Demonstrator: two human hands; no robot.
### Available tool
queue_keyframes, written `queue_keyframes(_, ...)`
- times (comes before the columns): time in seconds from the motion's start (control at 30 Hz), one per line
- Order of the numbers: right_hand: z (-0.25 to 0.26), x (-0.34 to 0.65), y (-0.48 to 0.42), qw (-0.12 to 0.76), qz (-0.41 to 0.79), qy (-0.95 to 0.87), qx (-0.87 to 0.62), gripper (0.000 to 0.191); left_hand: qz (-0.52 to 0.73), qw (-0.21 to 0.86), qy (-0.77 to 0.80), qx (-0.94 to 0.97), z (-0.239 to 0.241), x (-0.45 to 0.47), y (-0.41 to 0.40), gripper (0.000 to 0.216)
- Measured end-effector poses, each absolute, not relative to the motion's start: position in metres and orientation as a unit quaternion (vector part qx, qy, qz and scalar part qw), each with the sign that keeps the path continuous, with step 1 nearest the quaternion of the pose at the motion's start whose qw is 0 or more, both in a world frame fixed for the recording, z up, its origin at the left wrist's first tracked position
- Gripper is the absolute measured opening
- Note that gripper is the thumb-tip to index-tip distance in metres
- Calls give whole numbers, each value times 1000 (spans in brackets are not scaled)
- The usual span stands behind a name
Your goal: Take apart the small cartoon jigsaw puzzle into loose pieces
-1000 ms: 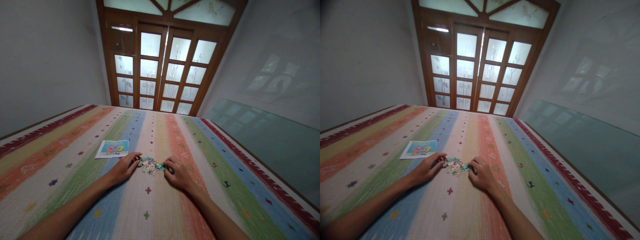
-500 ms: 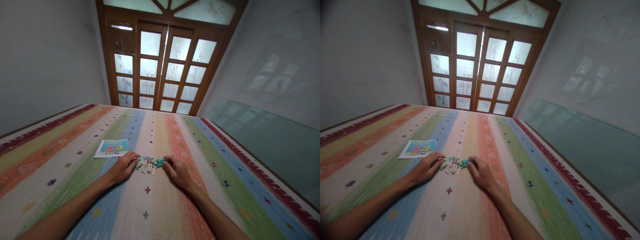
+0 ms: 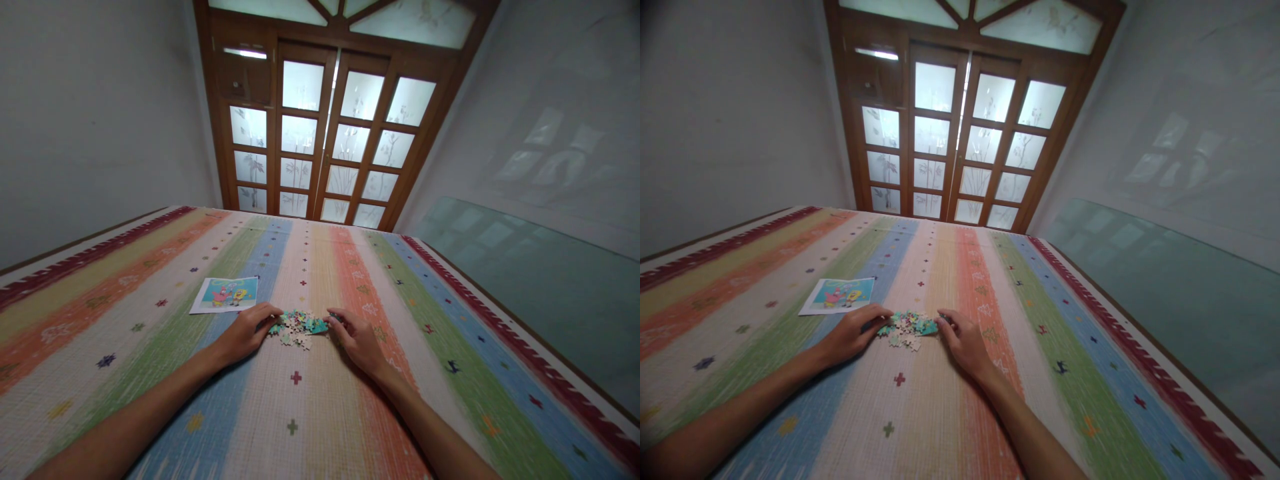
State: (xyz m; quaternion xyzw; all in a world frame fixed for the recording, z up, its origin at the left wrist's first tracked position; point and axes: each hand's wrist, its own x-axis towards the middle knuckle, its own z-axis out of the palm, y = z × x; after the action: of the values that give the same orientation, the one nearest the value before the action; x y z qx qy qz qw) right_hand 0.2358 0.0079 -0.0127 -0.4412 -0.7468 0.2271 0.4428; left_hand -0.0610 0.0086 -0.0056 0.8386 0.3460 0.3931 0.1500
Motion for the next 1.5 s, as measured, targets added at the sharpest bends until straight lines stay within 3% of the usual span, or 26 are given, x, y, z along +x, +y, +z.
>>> queue_keyframes(0.2, -19, 239, 13, 433, 156, -773, -437, 29, 446, 164, 358, 804, -6, -59, 8, 22)
queue_keyframes(0.33, -17, 239, 12, 375, 92, -822, -419, 37, 453, 168, 354, 801, -8, -58, 9, 26)
queue_keyframes(0.5, -15, 233, 5, 321, 74, -848, -416, 29, 444, 149, 361, 807, -7, -58, 7, 27)
queue_keyframes(0.67, -15, 231, 6, 329, 82, -854, -394, 16, 416, 141, 368, 820, -2, -58, 6, 24)
queue_keyframes(0.97, -15, 232, 8, 392, 106, -795, -451, 25, 410, 174, 371, 815, 3, -54, 2, 8)
queue_keyframes(1.23, -19, 231, 9, 403, 144, -790, -440, 29, 388, 204, 404, 803, -2, -57, 3, 16)
queue_keyframes(1.5, -19, 233, 10, 410, 148, -801, -411, 25, 385, 160, 375, 828, -2, -59, 6, 23)
